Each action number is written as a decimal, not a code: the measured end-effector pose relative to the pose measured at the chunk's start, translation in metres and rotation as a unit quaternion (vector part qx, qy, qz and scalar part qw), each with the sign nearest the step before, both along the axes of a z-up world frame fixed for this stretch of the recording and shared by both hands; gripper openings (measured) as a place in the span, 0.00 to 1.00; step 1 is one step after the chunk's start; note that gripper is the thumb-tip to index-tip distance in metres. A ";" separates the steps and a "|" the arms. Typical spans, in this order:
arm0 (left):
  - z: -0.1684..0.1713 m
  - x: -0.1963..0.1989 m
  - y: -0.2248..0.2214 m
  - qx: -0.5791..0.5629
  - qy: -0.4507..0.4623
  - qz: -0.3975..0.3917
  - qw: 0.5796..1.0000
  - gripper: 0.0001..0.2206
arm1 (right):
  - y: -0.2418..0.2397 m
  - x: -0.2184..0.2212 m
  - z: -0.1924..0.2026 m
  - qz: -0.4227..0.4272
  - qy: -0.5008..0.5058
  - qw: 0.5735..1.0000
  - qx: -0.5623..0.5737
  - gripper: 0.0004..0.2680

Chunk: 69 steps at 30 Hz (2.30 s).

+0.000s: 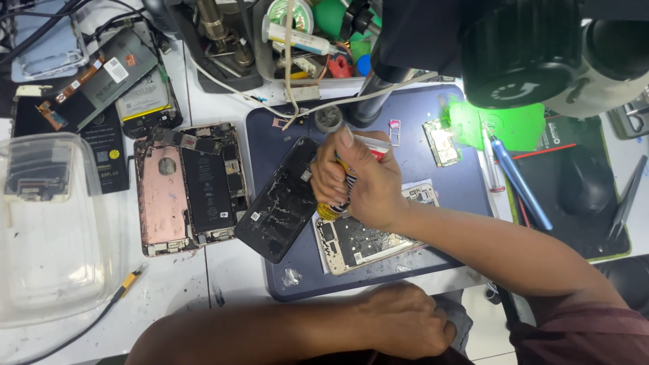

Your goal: Applying adhesive to a mobile phone frame and installing a replacement panel

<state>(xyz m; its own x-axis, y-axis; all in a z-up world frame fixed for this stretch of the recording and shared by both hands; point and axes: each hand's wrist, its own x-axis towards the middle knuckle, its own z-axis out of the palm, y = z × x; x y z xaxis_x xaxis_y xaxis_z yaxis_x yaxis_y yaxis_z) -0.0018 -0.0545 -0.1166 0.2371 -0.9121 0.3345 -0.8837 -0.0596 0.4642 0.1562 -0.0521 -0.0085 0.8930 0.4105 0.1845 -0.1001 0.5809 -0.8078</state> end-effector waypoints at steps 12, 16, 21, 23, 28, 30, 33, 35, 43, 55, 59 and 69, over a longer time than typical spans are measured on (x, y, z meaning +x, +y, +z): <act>-0.009 -0.004 -0.001 -0.055 -0.038 0.035 0.997 0.04 | 0.001 0.002 0.000 0.003 -0.002 1.000 -0.004 0.18; -0.011 -0.005 -0.002 -0.037 -0.020 0.024 0.999 0.03 | -0.003 0.002 -0.002 0.004 -0.006 1.000 -0.010 0.18; -0.006 -0.002 0.000 -0.049 -0.026 0.024 0.998 0.04 | -0.004 0.003 -0.003 0.010 0.017 1.000 -0.008 0.19; -0.009 -0.004 -0.002 -0.027 -0.014 0.016 0.999 0.03 | -0.003 0.004 -0.004 0.018 0.018 1.000 -0.001 0.18; -0.014 -0.005 -0.004 -0.021 -0.032 0.011 0.999 0.03 | -0.008 0.005 -0.005 0.021 0.027 0.999 -0.011 0.19; -0.009 -0.004 -0.003 -0.018 -0.035 0.013 0.999 0.03 | -0.010 0.005 -0.006 0.024 0.033 0.999 -0.012 0.19; -0.012 -0.005 -0.005 0.021 0.001 -0.006 1.000 0.03 | -0.011 0.007 -0.008 0.029 0.041 0.999 -0.004 0.19; -0.020 -0.009 -0.008 -0.016 -0.027 0.011 0.999 0.03 | -0.013 0.006 -0.006 0.026 0.026 0.999 -0.013 0.19; -0.020 -0.008 -0.007 -0.035 -0.015 0.020 0.999 0.02 | -0.018 0.008 -0.005 0.003 0.015 1.000 -0.012 0.19; -0.025 -0.012 -0.010 -0.045 -0.013 0.021 0.999 0.03 | -0.032 0.012 -0.008 0.009 0.036 0.999 -0.026 0.20; -0.042 -0.020 -0.020 -0.029 0.006 0.001 1.000 0.03 | -0.033 0.009 0.000 -0.012 0.029 0.999 -0.035 0.19; -0.010 -0.003 -0.002 -0.030 -0.008 0.010 0.999 0.05 | -0.044 0.011 0.001 -0.028 0.036 0.997 -0.060 0.20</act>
